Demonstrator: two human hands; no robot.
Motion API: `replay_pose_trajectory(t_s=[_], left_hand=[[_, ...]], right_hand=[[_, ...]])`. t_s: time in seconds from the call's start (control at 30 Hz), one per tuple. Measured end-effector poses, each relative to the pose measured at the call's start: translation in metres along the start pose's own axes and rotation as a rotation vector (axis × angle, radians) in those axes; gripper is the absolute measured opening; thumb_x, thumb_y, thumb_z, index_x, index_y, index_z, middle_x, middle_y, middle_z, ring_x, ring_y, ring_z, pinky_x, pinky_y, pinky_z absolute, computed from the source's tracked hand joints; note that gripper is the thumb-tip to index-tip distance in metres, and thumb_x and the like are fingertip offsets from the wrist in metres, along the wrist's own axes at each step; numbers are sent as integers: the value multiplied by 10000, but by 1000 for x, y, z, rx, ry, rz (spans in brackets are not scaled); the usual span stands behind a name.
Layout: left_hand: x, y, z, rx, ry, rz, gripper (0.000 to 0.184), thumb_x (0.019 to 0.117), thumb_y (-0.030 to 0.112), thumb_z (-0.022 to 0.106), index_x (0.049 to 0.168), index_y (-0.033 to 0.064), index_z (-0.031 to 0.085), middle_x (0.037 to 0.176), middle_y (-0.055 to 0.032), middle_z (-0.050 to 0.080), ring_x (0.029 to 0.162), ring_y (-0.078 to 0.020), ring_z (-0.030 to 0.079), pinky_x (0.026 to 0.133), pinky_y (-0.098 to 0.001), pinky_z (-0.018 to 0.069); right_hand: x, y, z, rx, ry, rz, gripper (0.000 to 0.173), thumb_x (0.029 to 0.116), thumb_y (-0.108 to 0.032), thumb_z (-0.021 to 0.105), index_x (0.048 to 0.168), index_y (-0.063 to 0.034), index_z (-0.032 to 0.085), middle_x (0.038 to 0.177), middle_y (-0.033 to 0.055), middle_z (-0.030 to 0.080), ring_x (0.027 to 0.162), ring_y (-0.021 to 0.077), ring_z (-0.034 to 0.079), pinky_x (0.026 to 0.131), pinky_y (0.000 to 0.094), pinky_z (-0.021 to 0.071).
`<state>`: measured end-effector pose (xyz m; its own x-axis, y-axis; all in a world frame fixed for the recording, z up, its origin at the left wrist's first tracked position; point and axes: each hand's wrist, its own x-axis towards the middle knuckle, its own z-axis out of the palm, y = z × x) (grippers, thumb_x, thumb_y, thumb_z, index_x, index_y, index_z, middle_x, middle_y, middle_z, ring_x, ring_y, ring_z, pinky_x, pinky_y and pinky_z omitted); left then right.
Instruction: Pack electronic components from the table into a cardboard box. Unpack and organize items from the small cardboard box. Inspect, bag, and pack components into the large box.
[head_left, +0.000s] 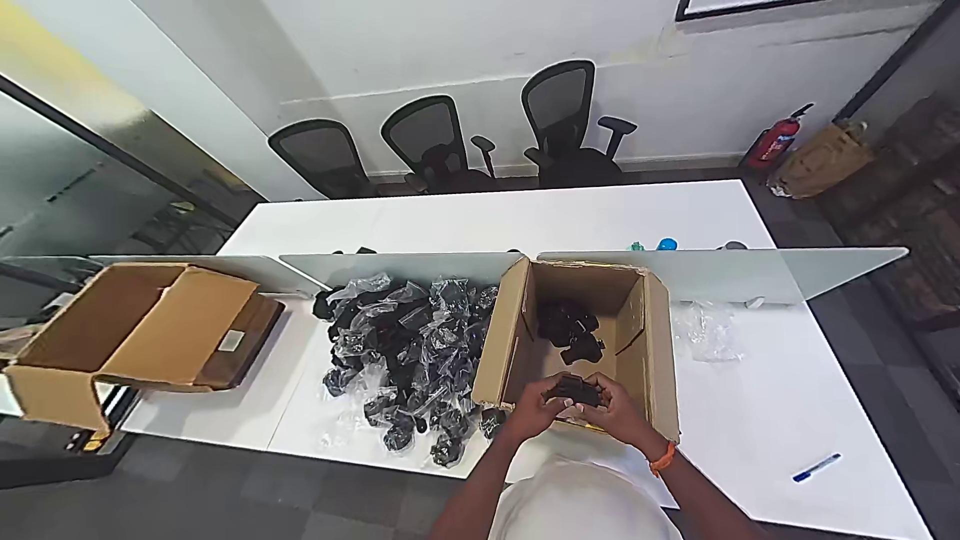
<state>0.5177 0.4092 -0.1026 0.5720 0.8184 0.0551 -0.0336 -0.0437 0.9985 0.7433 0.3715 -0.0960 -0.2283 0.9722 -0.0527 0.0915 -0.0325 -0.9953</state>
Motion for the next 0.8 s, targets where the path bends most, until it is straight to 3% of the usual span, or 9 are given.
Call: replay_pose_trajectory(t_s=[0.07,0.13,0.2,0.23,0.3,0.47,0.63,0.8], left_hand=[[1,-2,0,73,8,19,442,946,-15,645,1377,-81,572,1341,-175,653,1211,-193,662,1074,-383,544],[3,-2,1,175,-4,35,423,951,-3,635,1368,-61,592,1369,-177,634,1243,-193,642,1083,-378,533],[5,0,0,297,-39,47,435,949,-4,623,1382,-37,597,1406,-174,614,1303,-209,600,1126,-397,488],[6,2,-1,373,-58,61,449,943,0,626,1391,-13,600,1407,-155,620,1319,-216,586,1143,-416,464],[7,6,-8,485,-89,67,465,954,42,646,1416,36,598,1404,-114,631,1330,-219,573,1160,-437,435],[10,1,-29,556,-32,-7,438,972,181,669,1395,76,621,1342,-88,667,1275,-196,607,1139,-407,455],[13,0,-33,610,122,-114,482,911,225,736,1359,87,623,1271,-78,680,1206,-212,616,1085,-411,484],[15,2,-30,599,126,-202,535,866,247,788,1357,109,629,1227,-50,700,1170,-191,637,1056,-410,508]], right_hand=[[2,3,2,-126,42,-16,368,838,-256,821,1116,-69,669,1165,68,666,1029,131,681,859,310,618],[5,1,0,-220,42,-15,408,811,-313,842,1098,-74,680,1403,115,518,1227,156,589,927,301,598],[8,-2,-1,-231,-20,0,502,809,-283,851,1197,-65,618,1485,100,493,1261,140,576,978,298,566],[11,-3,-1,-219,-61,16,577,815,-253,850,1277,-62,561,1451,76,545,1236,116,602,997,294,557],[16,-6,1,-220,-108,56,597,817,-222,830,1308,-90,517,1331,37,635,1170,82,641,981,290,564],[42,-13,7,-279,-199,121,625,872,-239,774,1414,-172,470,1261,-6,660,1081,78,668,940,328,587],[68,-27,6,-702,-295,131,630,928,-295,711,1501,-239,455,1346,42,644,1230,205,627,1057,467,510],[70,-38,7,-882,-315,135,680,882,-333,735,1506,-256,476,1234,99,687,1127,294,662,989,521,525]])
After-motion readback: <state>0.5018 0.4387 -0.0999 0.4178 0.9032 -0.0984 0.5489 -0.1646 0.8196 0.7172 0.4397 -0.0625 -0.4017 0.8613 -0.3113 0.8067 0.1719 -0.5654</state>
